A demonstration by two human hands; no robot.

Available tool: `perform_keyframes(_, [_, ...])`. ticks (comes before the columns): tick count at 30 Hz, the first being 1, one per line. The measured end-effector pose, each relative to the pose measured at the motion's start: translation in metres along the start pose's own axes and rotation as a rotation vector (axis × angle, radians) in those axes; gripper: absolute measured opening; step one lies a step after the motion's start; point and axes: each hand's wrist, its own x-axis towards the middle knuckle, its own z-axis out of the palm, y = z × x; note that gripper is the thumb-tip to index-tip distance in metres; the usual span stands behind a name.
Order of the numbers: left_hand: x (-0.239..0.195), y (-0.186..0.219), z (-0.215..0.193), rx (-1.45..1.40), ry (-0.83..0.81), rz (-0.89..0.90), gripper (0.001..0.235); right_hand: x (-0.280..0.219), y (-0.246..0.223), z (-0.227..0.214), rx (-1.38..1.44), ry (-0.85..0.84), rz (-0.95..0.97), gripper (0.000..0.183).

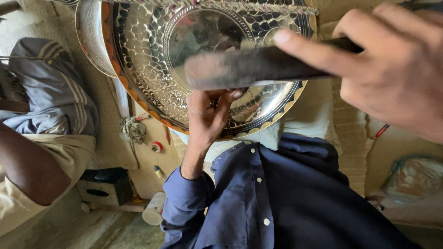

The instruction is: The person uses a hammer and a small metal punch to create a decorative pattern on a large metal plate. The person repeatedly strikes the punch with the hammer along the plate's surface, moving the punch to different spots to form a consistent design.

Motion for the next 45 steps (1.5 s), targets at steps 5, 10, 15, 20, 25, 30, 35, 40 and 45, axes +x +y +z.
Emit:
perform_keyframes(5, [-0.001,0.002,0.001,-0.098,0.016,0.036,0.029,0.002,0.0,0.001,0.059,-0.001,0.022,0.082])
perform_keyframes(10, [0.001,0.004,0.001,-0.214,0.006,0.042,0.027,0.009,-0.001,-0.008,-0.132,-0.077,-0.062,0.089])
perform_keyframes(15, [0.001,0.007,0.001,-0.273,-0.003,0.064,0.03,0.013,0.0,-0.015,-0.204,-0.201,-0.054,0.091])
perform_keyframes(20, [0.0,0.005,0.0,-0.149,0.005,0.063,0.032,0.011,0.001,-0.013,-0.296,-0.352,-0.067,0.082])
perform_keyframes(25, [-0.002,0.003,-0.001,-0.066,-0.003,0.004,0.036,-0.005,0.006,-0.001,-0.238,-0.339,-0.029,0.075])
perform_keyframes(30, [-0.004,-0.001,0.0,-0.067,-0.032,-0.199,0.027,-0.029,0.024,0.028,-0.018,-0.26,0.013,0.07])
perform_keyframes(35, [-0.002,0.001,0.0,-0.331,-0.001,0.063,0.04,-0.036,0.032,0.043,0.363,-0.135,0.132,0.066])
perform_keyframes(40, [0.0,0.005,0.001,-0.294,0.035,0.059,0.045,-0.012,0.013,0.014,0.097,-0.166,-0.031,0.079])
perform_keyframes(45, [-0.016,0.007,0.004,-0.432,0.231,-0.106,0.049,0.011,-0.012,-0.012,0.057,-0.059,-0.05,0.082])
